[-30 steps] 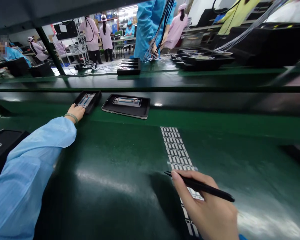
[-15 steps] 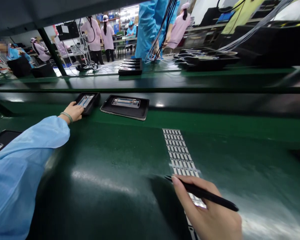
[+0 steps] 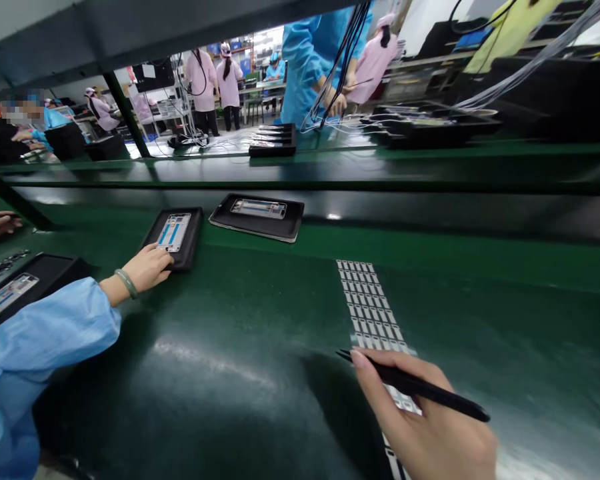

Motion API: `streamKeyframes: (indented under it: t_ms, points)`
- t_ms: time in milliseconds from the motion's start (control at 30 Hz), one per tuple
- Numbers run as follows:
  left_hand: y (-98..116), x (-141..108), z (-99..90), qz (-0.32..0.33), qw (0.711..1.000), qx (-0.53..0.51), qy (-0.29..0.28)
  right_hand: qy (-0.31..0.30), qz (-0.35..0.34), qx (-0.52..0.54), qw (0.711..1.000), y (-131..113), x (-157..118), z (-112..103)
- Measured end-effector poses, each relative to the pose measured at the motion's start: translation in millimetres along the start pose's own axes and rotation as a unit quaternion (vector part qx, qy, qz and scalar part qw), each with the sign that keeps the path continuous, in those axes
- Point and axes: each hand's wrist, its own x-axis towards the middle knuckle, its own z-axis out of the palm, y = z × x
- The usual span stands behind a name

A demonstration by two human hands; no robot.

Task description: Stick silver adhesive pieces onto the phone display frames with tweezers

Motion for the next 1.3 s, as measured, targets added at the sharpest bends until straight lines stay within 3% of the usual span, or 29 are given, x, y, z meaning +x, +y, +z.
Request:
streamKeyframes:
  t_ms: [133,300,400,533,733,867,1000,1167,1300]
  points:
    - [19.9,-15.9,-1.7,0.006,0.999,-0.049,0.018,-0.006,0.038,0.008,0.999,-3.5,2.5,-2.4]
    - [57.9,-43.3,-7.8,0.010,0.994,-0.102,0.033,-0.032,0.145,0.042,0.988,-6.7,5.8,-3.5]
    - [86.0,-59.5,-14.4,0.012,0.992,-0.122,0.042,-0.037,0.220,0.105,0.969,-12.4,9.6,-5.4]
    - [128.5,-81.4,-23.2,0.037,0.987,-0.143,0.058,0.004,0.282,0.201,0.938,-19.6,14.4,-8.3]
    - [173.7,-109.8,-33.2,0.090,0.980,-0.139,0.114,0.058,0.324,0.333,0.883,0.5,15.2,-12.9]
    - [192.5,-117.1,-40.2,0.146,0.966,-0.144,0.158,0.082,0.360,0.331,0.868,18.0,10.3,-23.8]
    - [212.8,-125.7,-35.5,0.176,0.955,-0.135,0.197,0.051,0.403,0.327,0.853,21.8,-1.6,-40.9]
    - [222.4,-129.2,-36.7,0.202,0.954,-0.172,0.142,-0.003,0.450,0.285,0.846,12.6,-25.9,-65.0]
    - [224.9,-96.4,-72.1,0.214,0.948,-0.208,0.106,-0.033,0.480,0.254,0.839,7.6,-47.5,-76.3]
